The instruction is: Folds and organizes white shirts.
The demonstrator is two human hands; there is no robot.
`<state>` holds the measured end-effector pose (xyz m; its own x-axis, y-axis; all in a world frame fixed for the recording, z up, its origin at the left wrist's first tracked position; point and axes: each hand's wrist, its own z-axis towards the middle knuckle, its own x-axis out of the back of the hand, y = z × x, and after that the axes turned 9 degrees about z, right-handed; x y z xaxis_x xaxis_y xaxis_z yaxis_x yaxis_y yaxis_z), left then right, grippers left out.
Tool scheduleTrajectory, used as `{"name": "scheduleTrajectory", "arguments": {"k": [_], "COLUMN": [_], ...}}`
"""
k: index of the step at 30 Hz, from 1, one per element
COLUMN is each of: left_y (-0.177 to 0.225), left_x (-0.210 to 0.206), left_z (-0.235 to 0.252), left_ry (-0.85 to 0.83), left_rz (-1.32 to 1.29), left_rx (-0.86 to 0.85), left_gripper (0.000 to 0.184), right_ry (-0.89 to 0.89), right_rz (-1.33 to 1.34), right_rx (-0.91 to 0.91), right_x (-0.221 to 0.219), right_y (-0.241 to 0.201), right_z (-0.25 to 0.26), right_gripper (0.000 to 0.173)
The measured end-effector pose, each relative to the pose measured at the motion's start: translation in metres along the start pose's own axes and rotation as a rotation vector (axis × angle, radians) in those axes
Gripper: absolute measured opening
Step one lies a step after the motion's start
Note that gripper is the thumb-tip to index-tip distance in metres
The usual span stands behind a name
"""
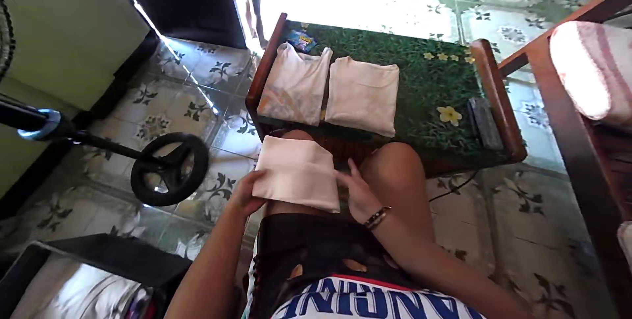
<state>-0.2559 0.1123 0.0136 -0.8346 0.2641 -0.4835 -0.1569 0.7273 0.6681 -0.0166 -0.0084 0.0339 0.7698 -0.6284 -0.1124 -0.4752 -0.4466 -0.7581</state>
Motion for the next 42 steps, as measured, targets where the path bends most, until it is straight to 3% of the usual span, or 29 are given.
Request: {"name": "scheduleTrajectory", "arguments": {"k": [3,7,13,15,18,20,27,33,38,42], "left_y": [0.001,0.001,0.003,0.005,0.007,0.006,0.008,0.01,0.012,0.011], "left_x": [0.008,-0.001,-0.041,-0.047,-0.044,-0.039,-0.036,-0.016,-0.02,-0.023], "left_z": [0.01,0.008,-0.007,-0.006,0.0,-0.001,-0.001,0.005,0.0,0.0], "left_ry": [-0.053,-0.107,-0.168,-0.124,-0.111,-0.112,0.0,-0.069,-0.106,-0.092], "left_rz": [0.039,0.098,0.278,0.313,0.413,0.517,0.571,0.707,0.675,0.701], "left_rx": [-0.006,-0.038,-0.031,-0.065,-0.169,-0.253,-0.376,-0.319,-0.308,-0.309], "left_gripper": [0.031,0.034,0.053,0.057,0.085,0.094,0.061,0.059,0.063,0.067], "right_ry": [-0.086,-0.175,0.003,-0.048,-0.103,-0.122,-0.199,-0.239,-0.249,-0.226], "right_rz": [0.231,0.424,0.419,0.488,0.536,0.51,0.439,0.387,0.421,0.446], "right_rx": [-0.281,-0.18,-0.125,-0.15,-0.18,-0.197,-0.233,-0.217,-0.303,-0.245], "right_x": [0.012,0.022,0.044,0.046,0.042,0.04,0.04,0.041,0.036,0.032], "right_y": [0.012,-0.009,-0.026,-0.021,-0.016,-0.009,-0.007,0.005,-0.001,-0.006], "right_z": [0.009,0.001,0.007,0.012,0.015,0.016,0.019,0.03,0.03,0.023], "right_gripper": [0.048,0.025,0.023,0.025,0.027,0.03,0.036,0.042,0.035,0.03]}}
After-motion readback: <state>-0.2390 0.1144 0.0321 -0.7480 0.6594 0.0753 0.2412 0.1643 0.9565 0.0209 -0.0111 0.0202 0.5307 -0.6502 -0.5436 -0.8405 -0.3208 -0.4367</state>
